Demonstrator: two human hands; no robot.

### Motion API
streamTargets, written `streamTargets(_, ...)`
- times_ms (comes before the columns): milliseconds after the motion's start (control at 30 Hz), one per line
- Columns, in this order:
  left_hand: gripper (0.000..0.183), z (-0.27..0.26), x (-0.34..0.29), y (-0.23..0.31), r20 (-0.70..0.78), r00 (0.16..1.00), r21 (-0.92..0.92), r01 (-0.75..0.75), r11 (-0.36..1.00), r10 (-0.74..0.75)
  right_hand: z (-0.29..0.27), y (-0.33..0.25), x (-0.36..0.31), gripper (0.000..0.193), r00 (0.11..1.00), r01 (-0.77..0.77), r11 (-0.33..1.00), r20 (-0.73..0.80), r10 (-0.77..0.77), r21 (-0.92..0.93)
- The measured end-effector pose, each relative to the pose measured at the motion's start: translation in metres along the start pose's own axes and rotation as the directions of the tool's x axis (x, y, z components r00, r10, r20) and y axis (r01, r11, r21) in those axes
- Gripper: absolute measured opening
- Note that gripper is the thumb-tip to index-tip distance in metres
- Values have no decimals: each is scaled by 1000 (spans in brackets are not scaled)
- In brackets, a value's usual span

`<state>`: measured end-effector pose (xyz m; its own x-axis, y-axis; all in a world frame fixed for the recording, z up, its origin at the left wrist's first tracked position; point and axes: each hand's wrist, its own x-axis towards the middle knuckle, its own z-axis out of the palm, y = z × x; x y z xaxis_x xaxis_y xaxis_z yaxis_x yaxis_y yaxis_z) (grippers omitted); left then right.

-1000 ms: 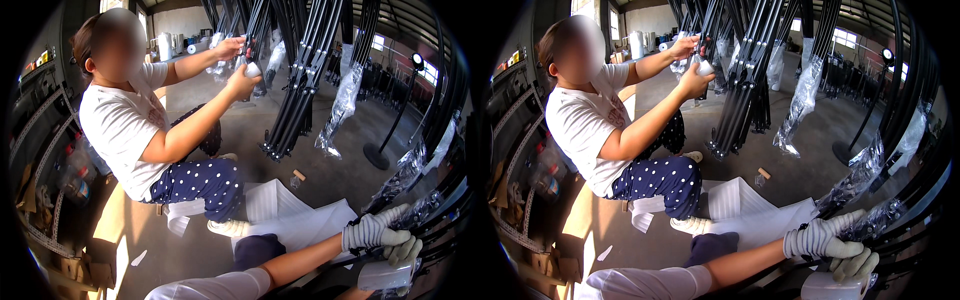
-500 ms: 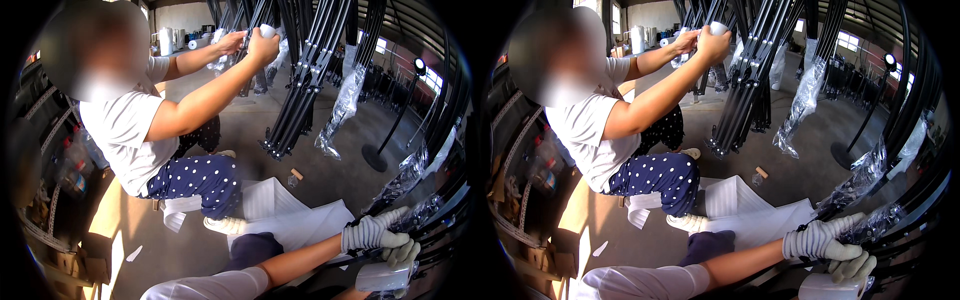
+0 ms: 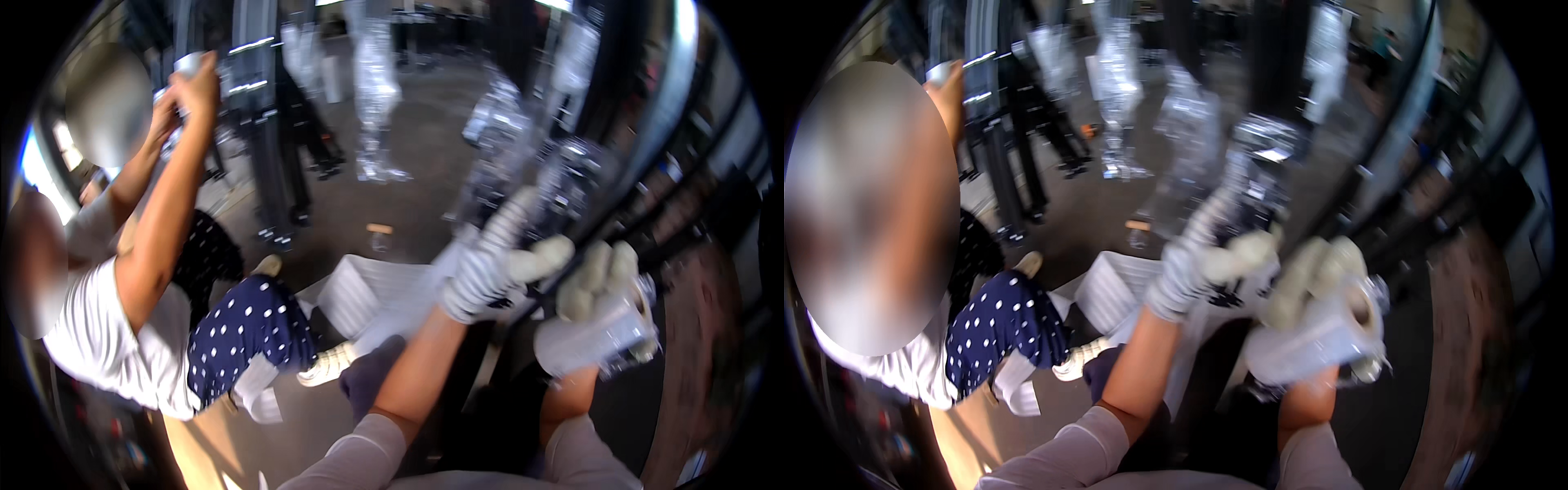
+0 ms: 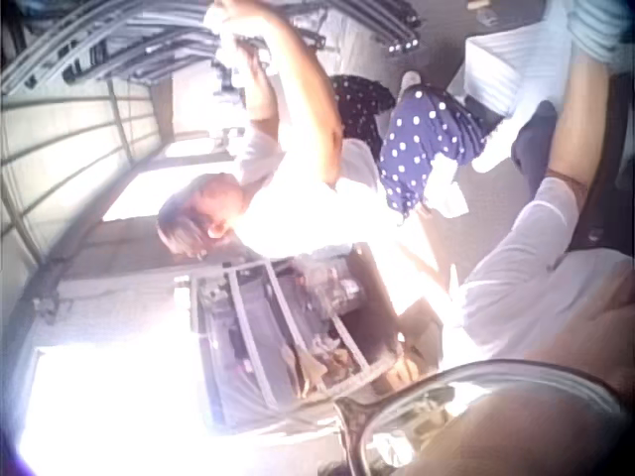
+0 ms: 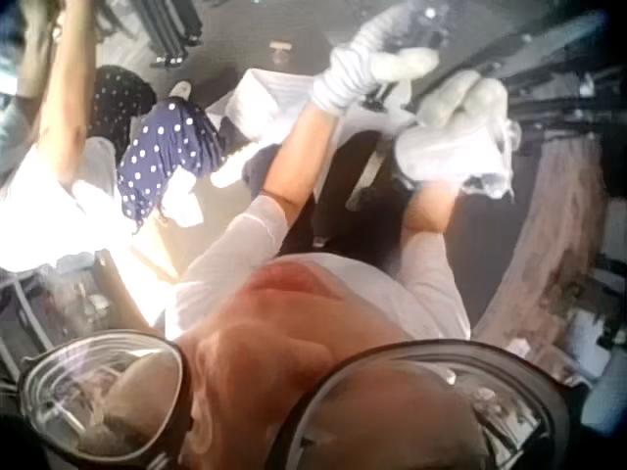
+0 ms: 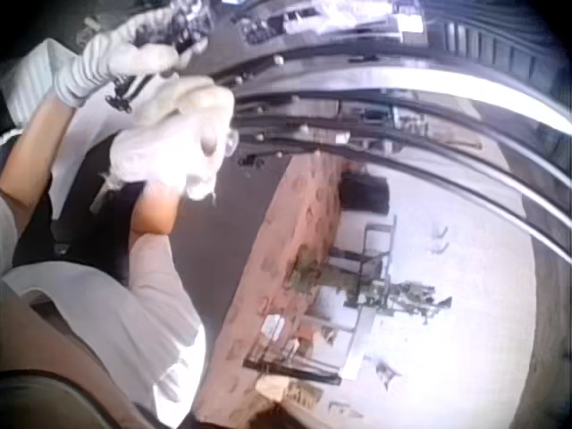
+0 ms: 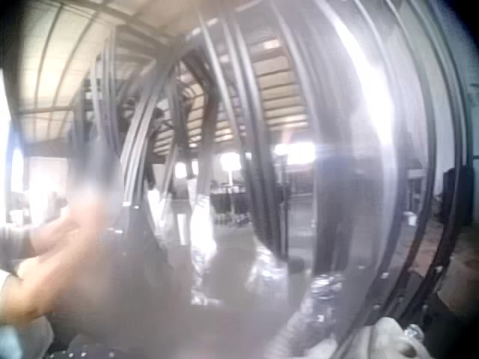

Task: The person wraps several black metal frames with clear plastic film using a handheld roll while seated.

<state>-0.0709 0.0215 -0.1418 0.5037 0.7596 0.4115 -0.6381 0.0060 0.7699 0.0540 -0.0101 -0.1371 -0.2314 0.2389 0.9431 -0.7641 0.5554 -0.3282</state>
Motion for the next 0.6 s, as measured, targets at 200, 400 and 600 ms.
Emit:
streamTargets(200,51,-3,7,2,46,989,155,-143,977,137,40,-30,0,83,807,-308,941,-563,180,-141)
streamTargets(400,42,-10,12,-9,77,954,260,-299,918,289,40,-30,11,80,778,-473,829,-583,234,-299)
streamTargets(600,74,-14,-11,13,345,910,28,-256,966,231,43,-30,12,71,827,-393,859,-534,176,-327)
